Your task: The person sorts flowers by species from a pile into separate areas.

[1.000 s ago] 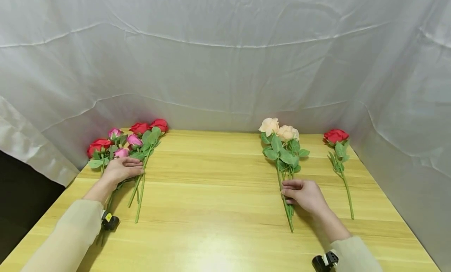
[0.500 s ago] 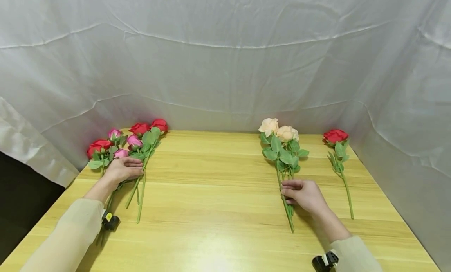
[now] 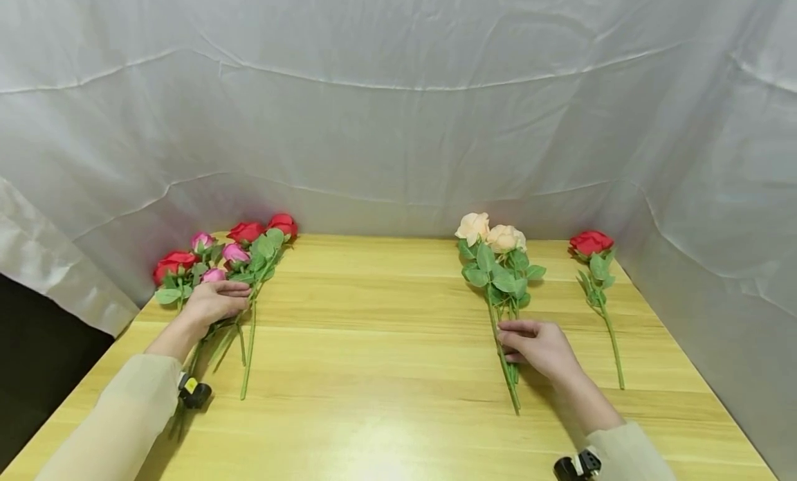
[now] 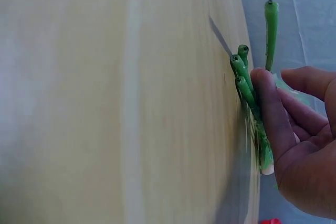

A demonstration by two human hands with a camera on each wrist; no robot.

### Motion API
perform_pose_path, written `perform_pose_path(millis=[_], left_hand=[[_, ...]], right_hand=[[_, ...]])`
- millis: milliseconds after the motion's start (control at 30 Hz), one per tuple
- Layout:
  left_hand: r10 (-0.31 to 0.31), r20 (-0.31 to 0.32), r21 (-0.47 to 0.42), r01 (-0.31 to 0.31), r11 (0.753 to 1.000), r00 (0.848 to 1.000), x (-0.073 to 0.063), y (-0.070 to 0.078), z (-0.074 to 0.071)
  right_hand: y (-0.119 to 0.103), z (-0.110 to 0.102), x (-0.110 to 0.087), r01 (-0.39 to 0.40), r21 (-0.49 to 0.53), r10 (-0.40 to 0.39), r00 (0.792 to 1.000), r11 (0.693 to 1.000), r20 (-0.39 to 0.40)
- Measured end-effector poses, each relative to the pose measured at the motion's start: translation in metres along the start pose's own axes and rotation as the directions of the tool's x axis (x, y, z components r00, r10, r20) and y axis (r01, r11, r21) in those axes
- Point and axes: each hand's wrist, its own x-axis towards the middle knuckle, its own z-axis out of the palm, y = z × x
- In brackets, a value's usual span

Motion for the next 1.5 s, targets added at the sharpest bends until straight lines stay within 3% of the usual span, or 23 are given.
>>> perform_pose_path(millis=[300,533,667,833,967,1133,1367,1500], left_hand=[[-0.037,0.063,-0.103,0.044,0.994,0.997,-0.001,-0.001,-0.005],[-0.034,0.108,-0.177,0.053,0.983,0.994,-0.003,0.000,-0.003],[-0.022,0.155,-0.262,0.062,0.963,0.988,-0.006,0.004,0.001],[0.021,0.179,-0.392,0.052,0.919,0.984,-0.011,0.011,0.008],[0.037,0.150,-0.454,0.035,0.891,0.988,-0.016,0.023,0.020],[0.010,0.109,-0.523,0.048,0.851,0.994,-0.024,0.038,0.040],[-0.011,0.008,-0.595,0.014,0.804,1.000,-0.034,0.055,0.080],[0.001,-0.018,-0.638,-0.013,0.770,1.000,-0.039,0.062,0.104]], right_hand=[[-0.002,-0.003,-0.007,0.027,0.030,-0.028,0.999,0.999,0.029],[-0.009,0.000,-0.014,0.087,0.055,-0.086,0.996,0.995,-0.016],[-0.015,0.003,-0.016,0.139,0.063,-0.136,0.989,0.988,-0.055],[-0.022,0.009,-0.018,0.181,0.060,-0.176,0.981,0.982,-0.085],[-0.029,0.017,-0.018,0.207,0.086,-0.197,0.974,0.975,-0.113],[-0.034,0.034,-0.014,0.240,0.168,-0.218,0.966,0.956,-0.139],[-0.040,0.066,-0.006,0.299,0.309,-0.250,0.950,0.903,-0.187],[-0.046,0.083,-0.001,0.299,0.353,-0.243,0.950,0.887,-0.196]])
